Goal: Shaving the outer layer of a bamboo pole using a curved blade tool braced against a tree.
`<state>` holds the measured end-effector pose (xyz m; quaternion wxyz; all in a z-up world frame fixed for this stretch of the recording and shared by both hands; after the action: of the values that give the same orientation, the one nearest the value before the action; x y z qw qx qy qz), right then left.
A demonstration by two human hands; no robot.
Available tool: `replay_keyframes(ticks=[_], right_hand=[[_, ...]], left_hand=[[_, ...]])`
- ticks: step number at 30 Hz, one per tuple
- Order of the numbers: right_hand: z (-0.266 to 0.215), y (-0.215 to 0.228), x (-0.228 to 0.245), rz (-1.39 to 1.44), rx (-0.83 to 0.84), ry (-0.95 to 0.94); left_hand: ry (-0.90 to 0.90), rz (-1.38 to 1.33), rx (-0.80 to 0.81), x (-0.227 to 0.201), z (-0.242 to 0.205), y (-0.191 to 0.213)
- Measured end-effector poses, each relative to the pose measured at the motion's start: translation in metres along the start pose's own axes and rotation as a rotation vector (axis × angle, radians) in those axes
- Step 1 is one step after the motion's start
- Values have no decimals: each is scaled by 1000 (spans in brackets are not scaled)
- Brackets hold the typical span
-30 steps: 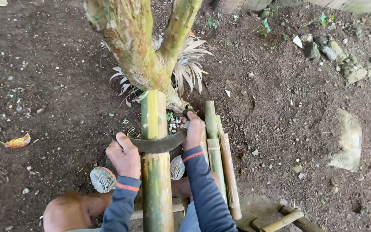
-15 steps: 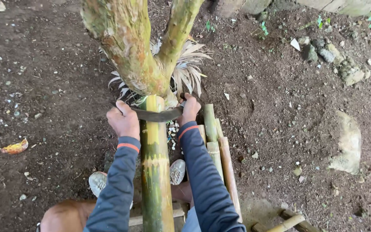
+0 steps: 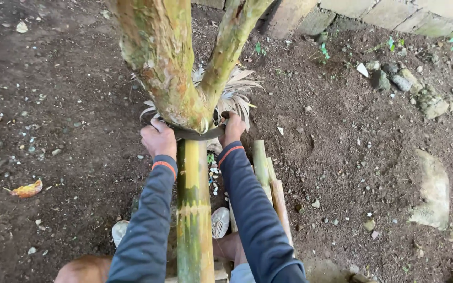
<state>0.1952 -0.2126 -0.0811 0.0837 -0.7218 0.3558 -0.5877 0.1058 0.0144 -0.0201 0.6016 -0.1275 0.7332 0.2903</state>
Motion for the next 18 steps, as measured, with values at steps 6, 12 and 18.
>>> replay_keyframes(ticks=[6, 12, 18], right_hand=[[-30, 25, -9, -41, 40, 20], [-153, 49, 6, -242, 43, -40], [-173, 40, 9, -99, -11, -176]], left_hand=[[-154, 96, 16, 35, -26, 19], [-158, 2, 150, 22, -131, 94], [-114, -67, 151, 0, -140, 105]])
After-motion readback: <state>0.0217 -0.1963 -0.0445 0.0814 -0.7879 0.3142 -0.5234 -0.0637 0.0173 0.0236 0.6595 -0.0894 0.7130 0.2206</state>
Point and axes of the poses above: each hand's wrist, its own z-axis towards the middle knuckle, its own y-axis out of the back of the hand, x = y × z, the point moved 2 cm from there along z, towards the middle knuckle, and after that the axes turned 15 degrees about x, right-handed, at the moved point
